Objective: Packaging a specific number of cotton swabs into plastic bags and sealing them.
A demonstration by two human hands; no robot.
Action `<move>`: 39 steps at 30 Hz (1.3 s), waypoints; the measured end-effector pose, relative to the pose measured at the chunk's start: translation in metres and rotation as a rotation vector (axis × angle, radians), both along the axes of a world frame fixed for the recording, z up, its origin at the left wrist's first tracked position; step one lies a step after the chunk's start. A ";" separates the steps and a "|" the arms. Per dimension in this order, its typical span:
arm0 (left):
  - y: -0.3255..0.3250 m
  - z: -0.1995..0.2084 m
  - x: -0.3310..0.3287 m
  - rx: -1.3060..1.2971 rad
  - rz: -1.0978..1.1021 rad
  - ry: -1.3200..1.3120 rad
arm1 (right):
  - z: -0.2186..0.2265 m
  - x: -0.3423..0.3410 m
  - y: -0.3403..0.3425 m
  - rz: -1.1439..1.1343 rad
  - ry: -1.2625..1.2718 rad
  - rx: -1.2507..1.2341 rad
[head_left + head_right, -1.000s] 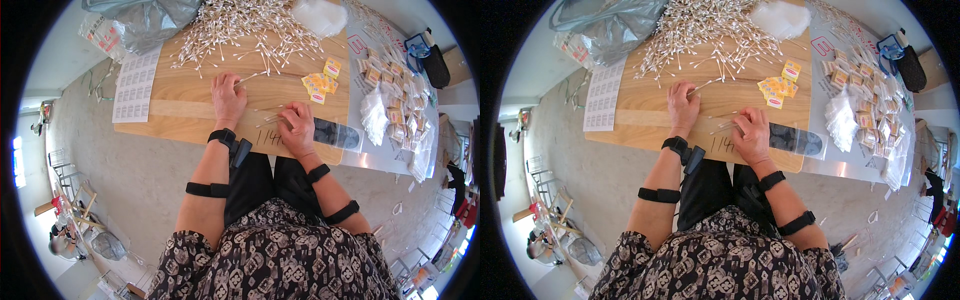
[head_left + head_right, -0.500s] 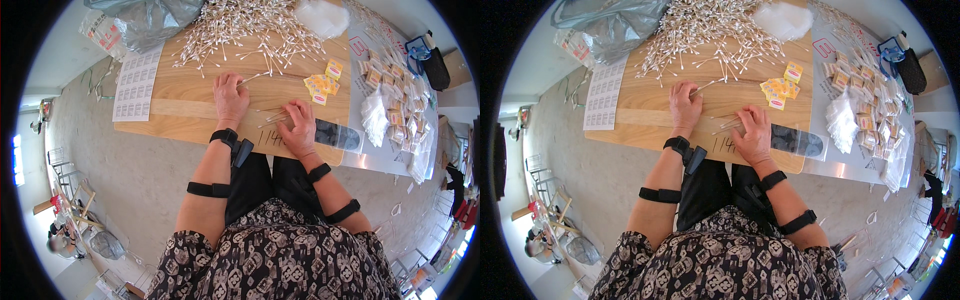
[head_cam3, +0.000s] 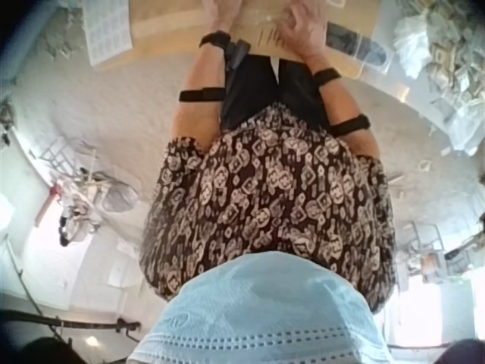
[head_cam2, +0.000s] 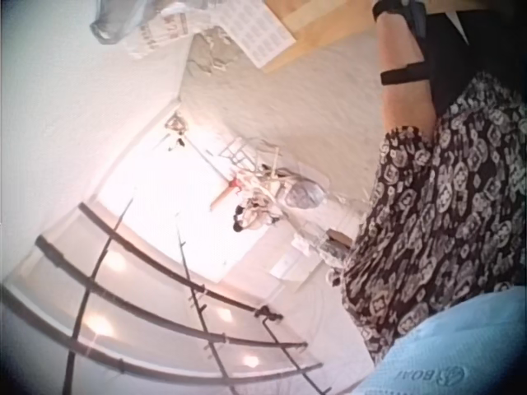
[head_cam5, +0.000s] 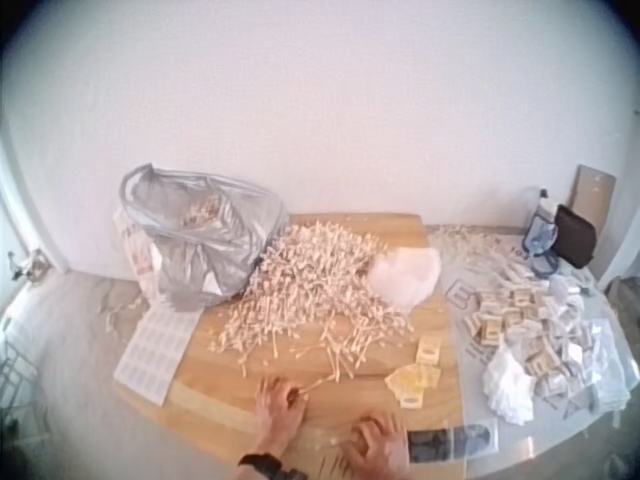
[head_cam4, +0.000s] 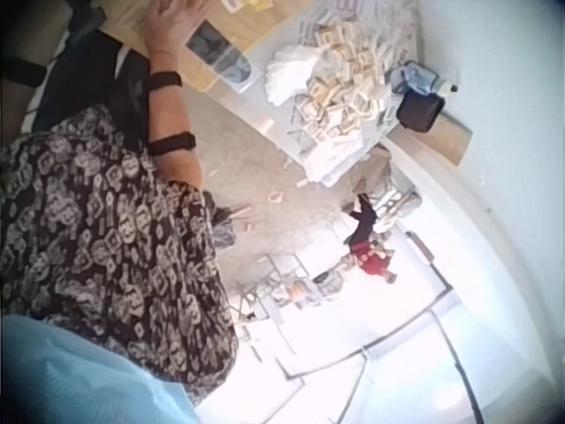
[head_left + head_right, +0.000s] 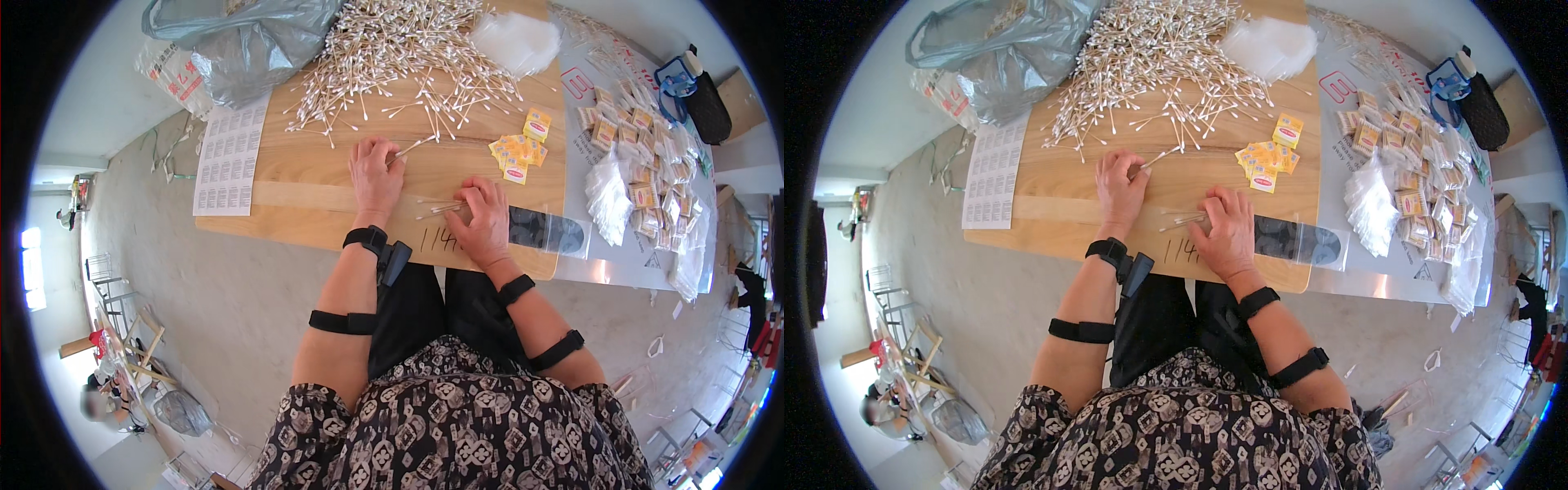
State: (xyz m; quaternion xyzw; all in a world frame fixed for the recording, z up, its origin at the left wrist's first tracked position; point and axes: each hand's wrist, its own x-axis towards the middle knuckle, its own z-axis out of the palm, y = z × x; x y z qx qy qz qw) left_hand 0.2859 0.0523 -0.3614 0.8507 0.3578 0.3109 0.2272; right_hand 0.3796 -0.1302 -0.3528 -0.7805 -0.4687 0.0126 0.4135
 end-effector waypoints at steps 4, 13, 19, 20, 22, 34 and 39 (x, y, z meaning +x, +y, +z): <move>-0.002 0.002 0.009 0.009 0.061 0.061 | 0.002 0.001 -0.001 0.003 0.017 -0.003; -0.022 0.017 0.019 -0.080 -0.458 0.238 | -0.001 0.005 -0.004 -0.004 0.053 0.022; 0.008 0.015 0.047 -0.102 -0.332 0.022 | 0.000 0.002 -0.002 0.008 0.049 0.046; 0.012 0.017 0.053 -0.103 -0.337 0.022 | 0.000 0.003 -0.003 0.007 0.052 0.035; 0.020 0.021 0.061 0.036 -0.414 0.120 | 0.000 0.003 -0.004 0.004 0.054 0.029; -0.013 0.018 0.049 0.096 -0.321 0.087 | 0.000 0.003 -0.003 0.015 0.077 0.034; -0.026 0.018 0.038 0.074 -0.270 0.089 | -0.004 0.004 0.004 -0.090 0.188 0.149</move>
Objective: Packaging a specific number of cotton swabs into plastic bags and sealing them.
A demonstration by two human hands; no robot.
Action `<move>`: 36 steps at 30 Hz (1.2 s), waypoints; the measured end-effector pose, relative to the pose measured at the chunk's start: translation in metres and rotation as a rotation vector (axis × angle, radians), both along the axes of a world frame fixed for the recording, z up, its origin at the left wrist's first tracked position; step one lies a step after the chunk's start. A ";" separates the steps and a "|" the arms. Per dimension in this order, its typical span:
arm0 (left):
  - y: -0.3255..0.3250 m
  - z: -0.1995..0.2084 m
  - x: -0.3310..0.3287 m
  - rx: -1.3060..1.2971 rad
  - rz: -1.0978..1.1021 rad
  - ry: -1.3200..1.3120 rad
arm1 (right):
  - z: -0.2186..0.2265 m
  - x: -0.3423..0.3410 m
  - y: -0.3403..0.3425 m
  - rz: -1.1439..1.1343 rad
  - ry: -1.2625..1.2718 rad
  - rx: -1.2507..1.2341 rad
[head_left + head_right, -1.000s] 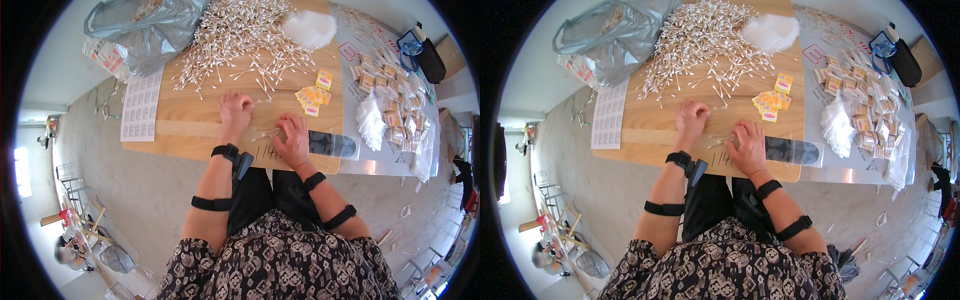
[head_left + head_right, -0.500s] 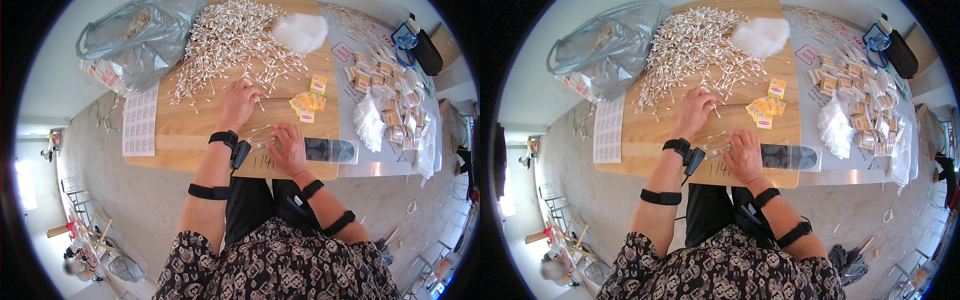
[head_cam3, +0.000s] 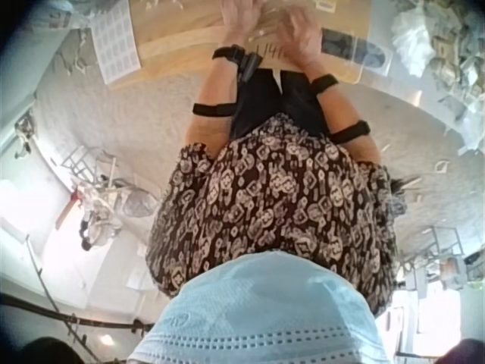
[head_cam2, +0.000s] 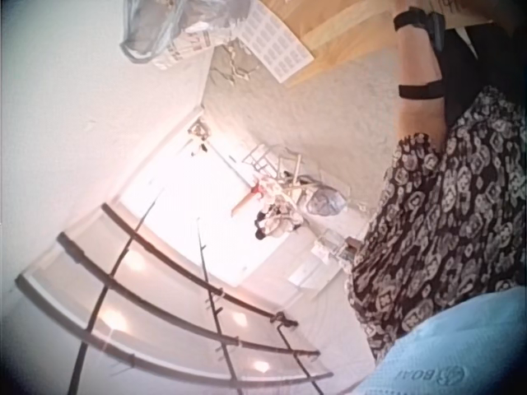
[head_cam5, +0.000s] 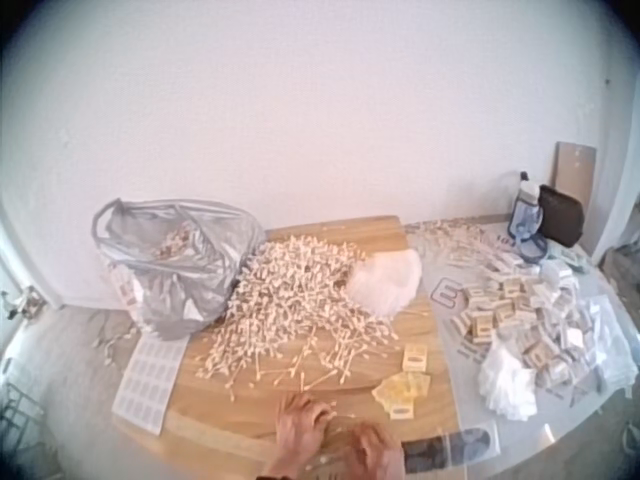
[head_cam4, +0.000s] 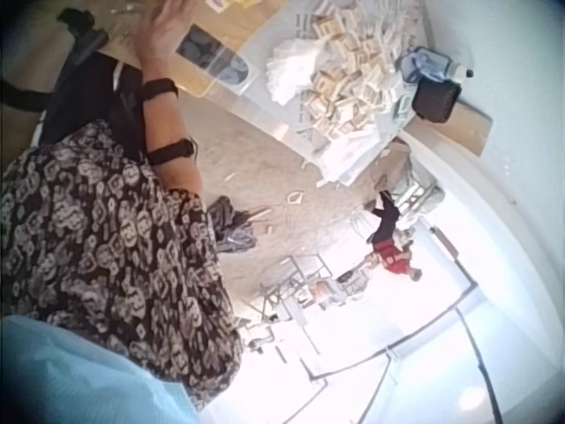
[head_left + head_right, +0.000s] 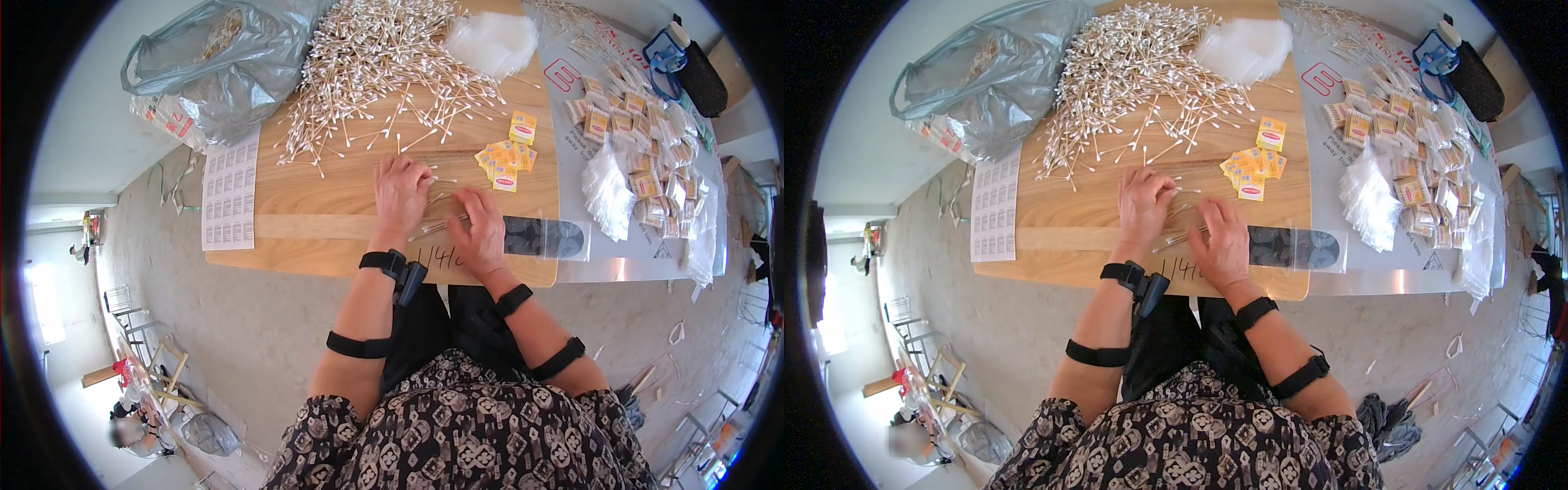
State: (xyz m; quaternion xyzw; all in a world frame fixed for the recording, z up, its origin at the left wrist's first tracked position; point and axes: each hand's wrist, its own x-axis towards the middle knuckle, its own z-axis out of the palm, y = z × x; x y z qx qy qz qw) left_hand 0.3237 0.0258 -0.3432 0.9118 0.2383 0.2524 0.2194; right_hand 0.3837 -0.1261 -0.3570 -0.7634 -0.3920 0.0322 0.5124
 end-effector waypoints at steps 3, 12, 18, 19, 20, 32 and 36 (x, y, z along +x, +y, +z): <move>-0.005 -0.001 -0.004 0.005 0.023 -0.009 | 0.003 0.004 0.015 -0.077 0.015 0.010; 0.001 -0.008 -0.011 -0.020 0.028 -0.107 | -0.001 0.014 0.040 -0.047 -0.140 -0.110; 0.020 -0.012 -0.005 -0.050 0.348 -0.083 | 0.000 0.014 0.040 -0.051 -0.135 -0.102; 0.024 -0.011 -0.004 -0.025 0.384 0.000 | 0.001 0.014 0.041 -0.049 -0.135 -0.099; 0.027 -0.010 -0.004 -0.023 0.386 -0.001 | 0.001 0.013 0.041 -0.045 -0.137 -0.094; 0.013 -0.008 -0.018 -0.033 0.307 0.122 | -0.003 0.014 0.040 -0.019 -0.132 -0.053; 0.004 -0.004 -0.021 -0.048 0.144 0.146 | -0.003 0.017 0.037 0.008 -0.146 -0.031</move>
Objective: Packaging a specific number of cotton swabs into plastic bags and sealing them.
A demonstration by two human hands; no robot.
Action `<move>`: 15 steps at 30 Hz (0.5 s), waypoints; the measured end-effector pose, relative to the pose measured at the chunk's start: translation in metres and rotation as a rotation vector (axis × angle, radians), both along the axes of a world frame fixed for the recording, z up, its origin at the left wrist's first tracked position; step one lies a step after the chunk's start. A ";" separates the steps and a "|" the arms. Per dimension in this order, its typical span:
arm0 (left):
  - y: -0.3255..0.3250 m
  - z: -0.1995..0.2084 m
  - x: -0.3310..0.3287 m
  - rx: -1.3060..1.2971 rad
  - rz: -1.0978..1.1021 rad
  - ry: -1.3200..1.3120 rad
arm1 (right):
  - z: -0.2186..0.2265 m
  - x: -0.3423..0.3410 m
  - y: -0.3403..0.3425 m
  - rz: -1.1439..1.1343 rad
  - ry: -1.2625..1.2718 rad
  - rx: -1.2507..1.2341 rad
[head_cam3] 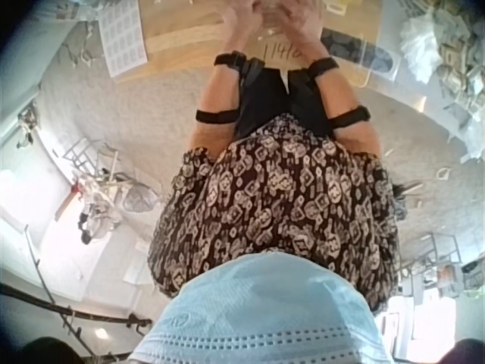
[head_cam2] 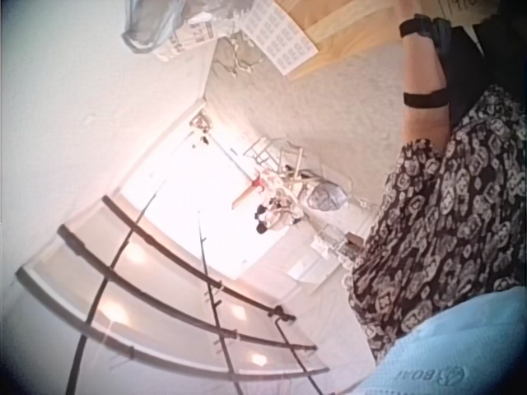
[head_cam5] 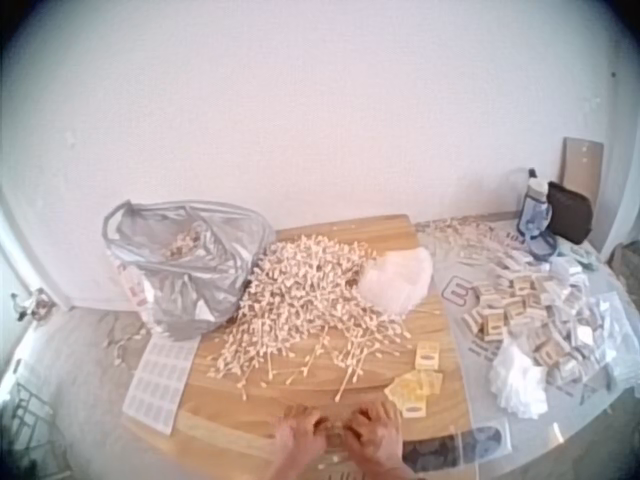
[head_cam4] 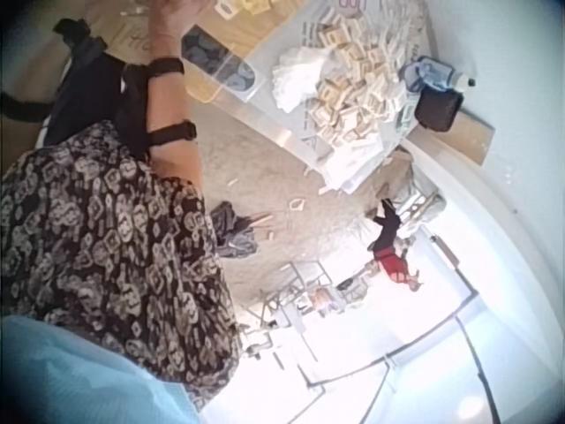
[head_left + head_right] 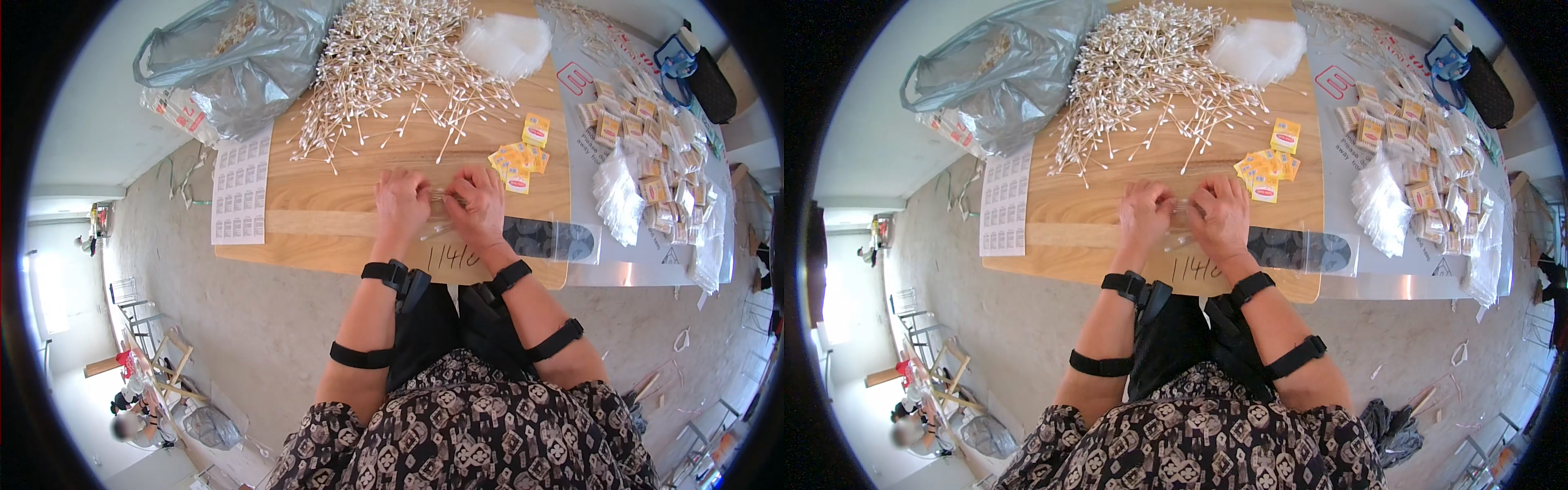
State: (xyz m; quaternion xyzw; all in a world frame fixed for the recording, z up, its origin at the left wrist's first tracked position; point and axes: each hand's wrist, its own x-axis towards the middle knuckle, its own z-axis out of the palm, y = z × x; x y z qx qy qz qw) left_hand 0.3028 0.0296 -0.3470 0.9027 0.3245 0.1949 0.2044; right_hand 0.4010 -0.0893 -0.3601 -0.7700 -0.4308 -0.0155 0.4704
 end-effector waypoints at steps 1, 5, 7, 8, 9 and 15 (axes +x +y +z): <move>0.001 0.000 0.000 -0.025 -0.092 0.005 | -0.001 0.000 -0.002 0.000 -0.003 0.003; 0.021 0.000 0.003 -0.187 -0.135 -0.121 | 0.001 -0.002 -0.012 0.042 0.007 0.004; 0.041 0.003 0.009 0.066 0.055 -0.174 | 0.005 -0.004 -0.012 0.066 0.026 -0.010; 0.049 0.005 0.012 0.069 0.058 -0.175 | 0.006 -0.005 -0.010 0.072 0.021 -0.019; 0.057 0.008 0.018 0.148 0.125 -0.073 | 0.005 -0.004 -0.011 0.071 0.013 -0.032; 0.085 0.018 0.033 0.232 0.122 0.164 | 0.004 -0.004 -0.012 0.064 -0.010 -0.020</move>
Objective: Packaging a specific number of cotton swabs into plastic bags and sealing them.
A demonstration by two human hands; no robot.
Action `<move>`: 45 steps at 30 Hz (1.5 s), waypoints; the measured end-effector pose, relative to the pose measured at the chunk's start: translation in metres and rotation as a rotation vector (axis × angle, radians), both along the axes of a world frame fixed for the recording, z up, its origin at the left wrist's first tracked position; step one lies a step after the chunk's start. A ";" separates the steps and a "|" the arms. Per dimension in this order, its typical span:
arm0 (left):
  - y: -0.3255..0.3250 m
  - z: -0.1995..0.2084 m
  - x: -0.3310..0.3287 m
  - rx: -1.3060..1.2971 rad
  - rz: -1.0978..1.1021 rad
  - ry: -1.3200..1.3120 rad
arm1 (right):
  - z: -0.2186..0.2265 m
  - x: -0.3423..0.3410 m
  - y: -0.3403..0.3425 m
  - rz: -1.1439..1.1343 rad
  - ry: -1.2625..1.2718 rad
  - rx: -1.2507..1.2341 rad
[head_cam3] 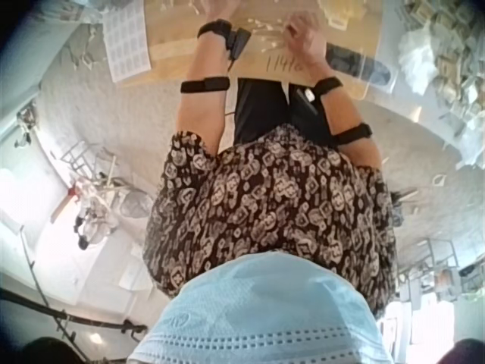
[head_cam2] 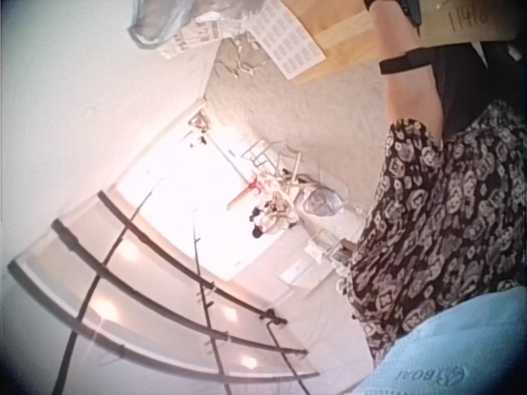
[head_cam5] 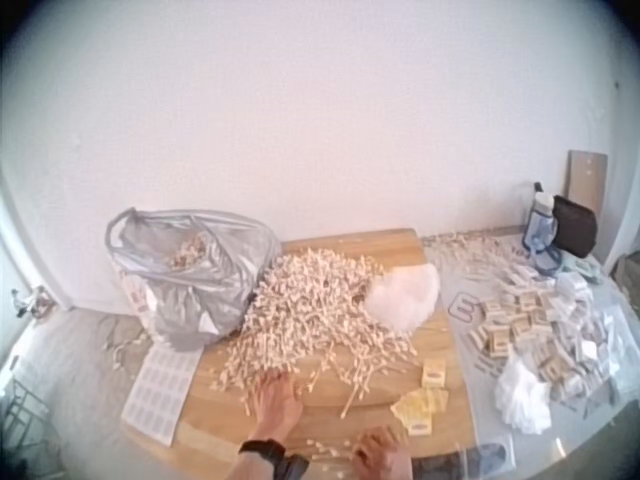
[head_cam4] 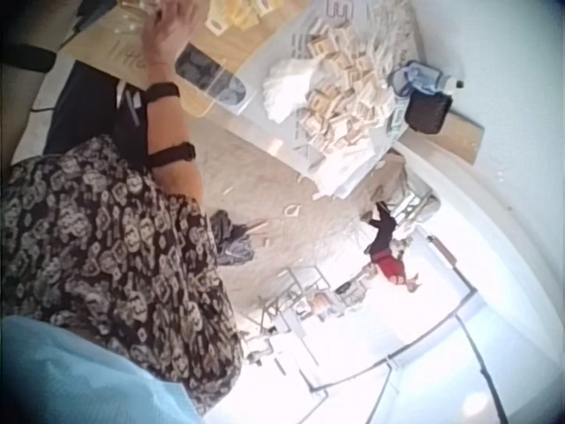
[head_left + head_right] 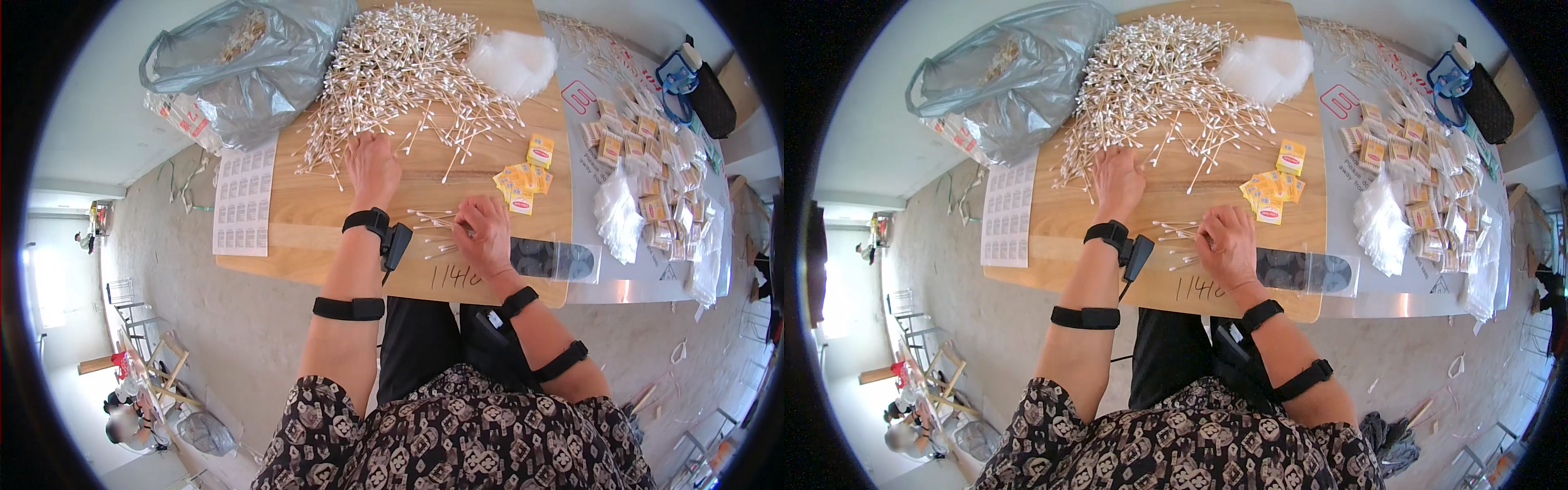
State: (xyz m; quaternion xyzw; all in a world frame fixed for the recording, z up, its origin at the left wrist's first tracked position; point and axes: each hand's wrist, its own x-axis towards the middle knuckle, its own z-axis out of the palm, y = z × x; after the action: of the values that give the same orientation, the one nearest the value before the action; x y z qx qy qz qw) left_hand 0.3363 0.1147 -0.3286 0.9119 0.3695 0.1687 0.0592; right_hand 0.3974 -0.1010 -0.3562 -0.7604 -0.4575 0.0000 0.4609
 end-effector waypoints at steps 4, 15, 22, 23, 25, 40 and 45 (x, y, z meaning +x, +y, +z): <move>0.007 -0.001 0.007 -0.086 0.041 0.215 | 0.001 -0.001 0.002 0.005 0.035 0.004; -0.022 -0.004 -0.001 -0.264 0.037 -0.035 | 0.001 0.000 0.002 0.003 0.012 0.039; -0.041 -0.002 0.016 -0.401 -0.054 0.001 | 0.001 0.001 0.002 0.004 0.004 0.059; -0.045 -0.001 0.020 -0.401 -0.058 0.001 | 0.001 0.002 0.001 -0.001 0.001 0.055; -0.053 -0.002 0.026 -0.314 -0.093 -0.008 | 0.000 0.001 0.000 -0.007 0.001 0.048; -0.092 -0.004 -0.030 -0.270 -0.433 -0.023 | -0.009 0.000 -0.024 0.078 0.175 0.182; -0.146 -0.004 -0.057 -0.115 -0.325 -0.001 | -0.006 -0.007 -0.048 -0.118 0.309 0.162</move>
State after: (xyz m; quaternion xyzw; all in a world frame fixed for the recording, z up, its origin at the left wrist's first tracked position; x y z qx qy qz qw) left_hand 0.2796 -0.0313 -0.3330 0.9546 0.2262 0.1361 0.1378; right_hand 0.3900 -0.1490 -0.3620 -0.7375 -0.3344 0.0528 0.5844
